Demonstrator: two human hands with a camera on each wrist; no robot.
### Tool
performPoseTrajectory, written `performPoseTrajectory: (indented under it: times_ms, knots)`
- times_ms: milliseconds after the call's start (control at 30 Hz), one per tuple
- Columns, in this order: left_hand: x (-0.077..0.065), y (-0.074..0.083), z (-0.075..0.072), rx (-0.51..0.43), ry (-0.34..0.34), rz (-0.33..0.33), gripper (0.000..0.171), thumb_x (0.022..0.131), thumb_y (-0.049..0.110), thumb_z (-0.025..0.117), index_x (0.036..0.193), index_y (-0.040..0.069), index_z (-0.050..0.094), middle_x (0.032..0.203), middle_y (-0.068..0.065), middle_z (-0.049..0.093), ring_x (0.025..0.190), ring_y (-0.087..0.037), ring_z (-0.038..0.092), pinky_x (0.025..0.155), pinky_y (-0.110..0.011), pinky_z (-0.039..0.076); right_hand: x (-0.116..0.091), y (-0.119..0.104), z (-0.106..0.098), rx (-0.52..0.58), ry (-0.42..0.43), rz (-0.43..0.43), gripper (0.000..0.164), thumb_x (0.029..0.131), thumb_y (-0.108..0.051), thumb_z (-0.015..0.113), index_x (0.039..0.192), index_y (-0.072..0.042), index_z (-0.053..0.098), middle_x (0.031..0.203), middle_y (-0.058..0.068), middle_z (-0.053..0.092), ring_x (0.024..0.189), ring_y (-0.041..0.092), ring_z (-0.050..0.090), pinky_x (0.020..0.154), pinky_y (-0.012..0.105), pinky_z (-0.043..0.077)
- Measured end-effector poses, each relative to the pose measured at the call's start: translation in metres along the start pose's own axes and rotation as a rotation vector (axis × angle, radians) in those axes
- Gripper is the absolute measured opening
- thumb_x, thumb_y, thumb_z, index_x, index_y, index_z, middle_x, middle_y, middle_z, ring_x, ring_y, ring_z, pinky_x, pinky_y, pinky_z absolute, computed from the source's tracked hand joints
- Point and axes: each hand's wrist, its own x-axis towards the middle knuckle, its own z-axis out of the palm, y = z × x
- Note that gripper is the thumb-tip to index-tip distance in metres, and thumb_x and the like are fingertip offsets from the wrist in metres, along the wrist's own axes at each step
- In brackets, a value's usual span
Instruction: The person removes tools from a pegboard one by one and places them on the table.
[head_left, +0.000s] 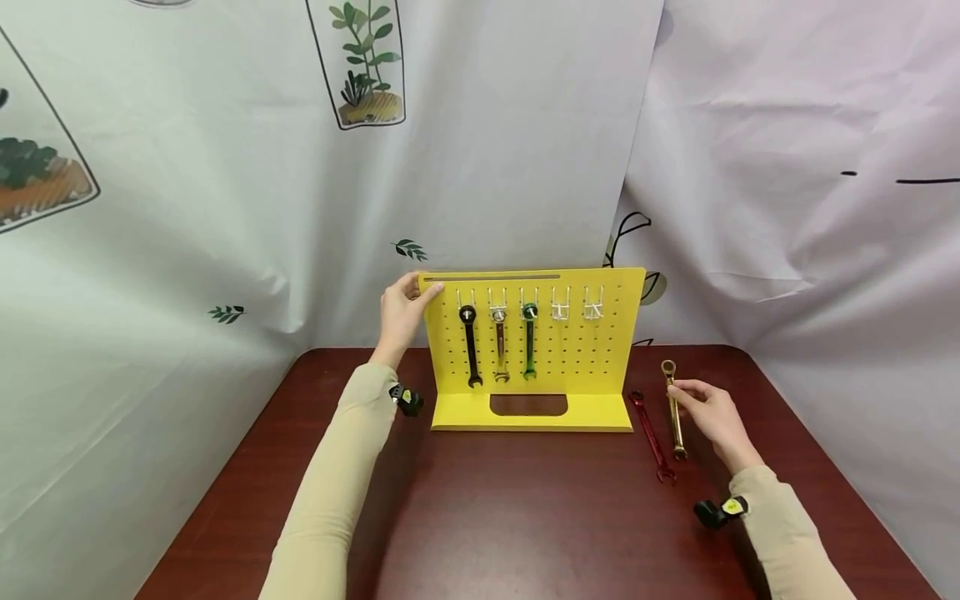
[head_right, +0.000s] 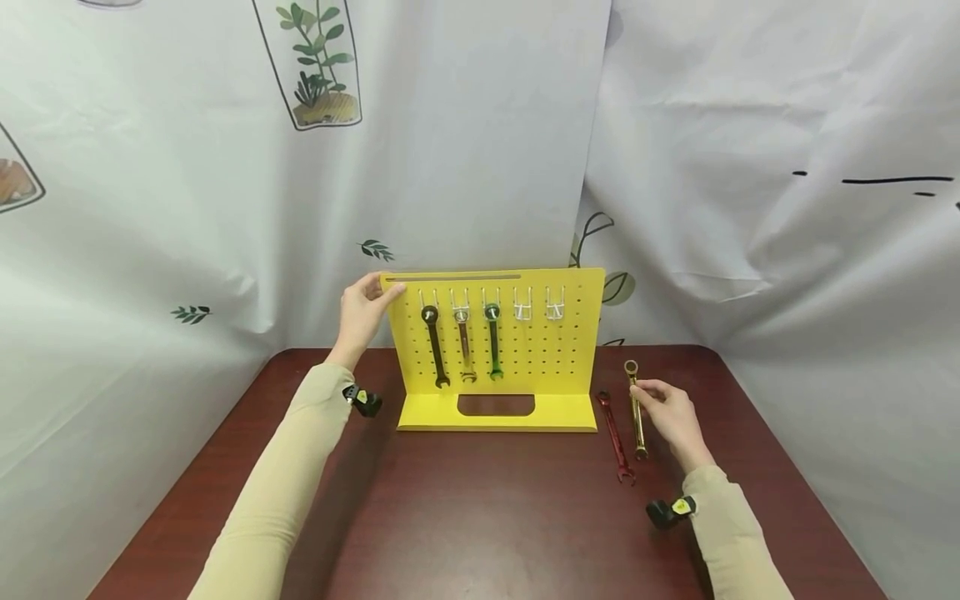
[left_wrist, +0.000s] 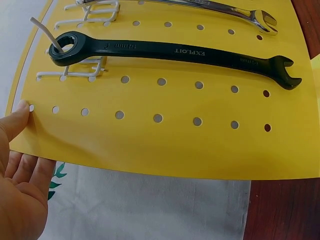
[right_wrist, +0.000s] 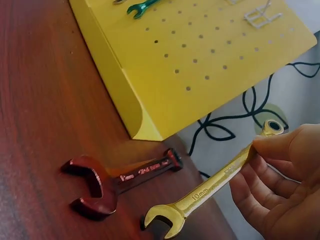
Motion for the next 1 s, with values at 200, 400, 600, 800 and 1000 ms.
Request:
performPoseTrajectory:
  times_ms: [200, 400, 600, 800, 1000]
  knots:
    - [0.001, -0.001, 0.001, 0.008, 0.009, 0.016, 0.05, 0.089, 0.039, 0.078, 0.125, 0.006, 0.069, 0.11, -0.012, 0.073, 0.098, -0.024, 0.068, 0.086, -0.041, 0.055, 0.001, 0.008, 0.002, -0.003, -0.043, -0.002, 0.049, 0.104, -0.027, 0.058, 0.131, 0.014, 0.057, 0.114, 0.025, 0.067, 0.077, 0.007, 0.064, 0.072, 0.031, 0.058]
    - [0.001, -0.001, 0.002, 0.011, 0.01, 0.019, 0.047, 0.09, 0.036, 0.078, 0.124, 0.005, 0.069, 0.11, -0.012, 0.073, 0.099, -0.024, 0.069, 0.087, -0.041, 0.056, 0.001, 0.014, 0.005, 0.008, -0.095, 0.025, 0.048, 0.105, -0.023, 0.057, 0.13, 0.017, 0.055, 0.115, 0.028, 0.066, 0.076, 0.011, 0.066, 0.07, 0.029, 0.058]
    - [0.002, -0.001, 0.002, 0.004, 0.014, 0.027, 0.044, 0.09, 0.035, 0.078, 0.121, 0.006, 0.071, 0.105, -0.011, 0.074, 0.094, -0.022, 0.069, 0.083, -0.035, 0.056, 0.004, 0.019, 0.008, -0.01, -0.121, 0.052, 0.049, 0.105, -0.024, 0.057, 0.13, 0.018, 0.055, 0.116, 0.029, 0.064, 0.076, 0.013, 0.066, 0.068, 0.028, 0.056]
    - [0.001, -0.002, 0.002, -0.006, 0.008, 0.019, 0.044, 0.09, 0.036, 0.078, 0.121, 0.006, 0.071, 0.105, -0.011, 0.074, 0.095, -0.022, 0.069, 0.082, -0.035, 0.056, 0.004, 0.024, 0.007, -0.057, -0.147, 0.065, 0.049, 0.105, -0.026, 0.058, 0.128, 0.018, 0.057, 0.116, 0.031, 0.063, 0.08, 0.017, 0.067, 0.068, 0.029, 0.055]
    - [0.001, -0.002, 0.002, 0.008, 0.01, 0.0, 0.049, 0.088, 0.039, 0.079, 0.124, 0.007, 0.07, 0.107, -0.011, 0.073, 0.099, -0.022, 0.068, 0.088, -0.037, 0.055, 0.004, 0.025, 0.007, -0.104, -0.175, 0.079, 0.043, 0.104, -0.021, 0.058, 0.124, 0.017, 0.06, 0.111, 0.028, 0.067, 0.08, 0.019, 0.067, 0.068, 0.03, 0.055]
